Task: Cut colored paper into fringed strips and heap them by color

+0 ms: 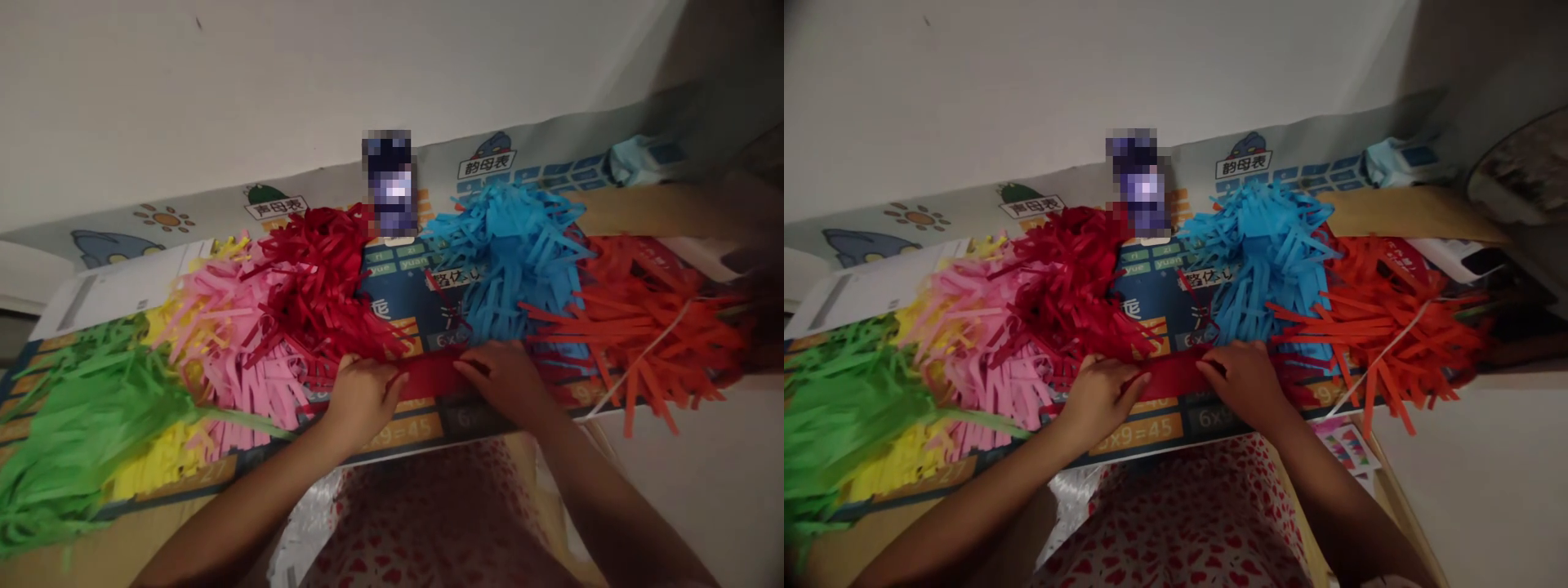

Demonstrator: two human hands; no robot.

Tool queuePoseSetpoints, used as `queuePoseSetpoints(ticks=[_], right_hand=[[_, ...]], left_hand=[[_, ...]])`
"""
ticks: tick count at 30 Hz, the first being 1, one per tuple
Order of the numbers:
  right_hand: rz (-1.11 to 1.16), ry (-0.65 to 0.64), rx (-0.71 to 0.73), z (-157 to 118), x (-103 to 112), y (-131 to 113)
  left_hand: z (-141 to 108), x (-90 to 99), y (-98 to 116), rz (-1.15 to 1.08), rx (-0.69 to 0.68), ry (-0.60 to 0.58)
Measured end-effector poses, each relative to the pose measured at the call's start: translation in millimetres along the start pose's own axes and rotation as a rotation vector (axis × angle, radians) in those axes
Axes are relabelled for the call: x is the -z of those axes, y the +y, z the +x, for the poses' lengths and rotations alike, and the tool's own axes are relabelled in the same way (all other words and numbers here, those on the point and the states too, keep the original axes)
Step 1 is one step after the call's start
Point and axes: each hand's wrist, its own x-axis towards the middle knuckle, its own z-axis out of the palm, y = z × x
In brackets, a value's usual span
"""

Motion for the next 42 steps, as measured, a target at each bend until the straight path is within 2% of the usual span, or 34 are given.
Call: queuePoseSetpoints(ticks=[4,12,24,27,29,31,33,34,36,38,39,42], right_hand=[[-0.103,0.009,-0.030,11,-4,0],[-0.089,0.040,-0.042,12,-15,13],[-0.080,0.008,-0.062,12,-15,13],[-0.085,0.008,-0.077,12,-15,12],[-0.081,0.013,-0.087,13,-16,12],[-0.069,0.026,-0.102,15,-17,11],[-0.077,0.055,-0.131,16,-15,11],[-0.102,0.083,-0.143,15,-14,10],[-0.189,0.185,-0.143,12,-8,9],[-0.257,0.294,-0.051,4,0,6],[-0.264,0.305,0.047,-1,5,5],[-0.239,0.143,0.398,-13,14,2]], left_hand=[[8,-2.3,3,0.112,0.041,0.023],[11,-8.5,-2,0.055,0.068,0.046],[13,-8.8,-3,0.047,0.055,0.018],[13,-9.7,-4,0.047,0.042,0.034],[12,-10.8,-4,0.051,0.027,0.085],[10,-12.6,-4,0.063,-0.025,0.196],[10,-15.2,-4,0.086,-0.154,0.326],[10,-16.4,-4,0.104,-0.249,0.359],[10,-17.7,-5,0.160,-0.446,0.335],[11,-16.4,-6,0.228,-0.566,0.238],[11,-14.8,-6,0.257,-0.592,0.194],[8,-7.4,-1,0.313,-0.582,0.106]])
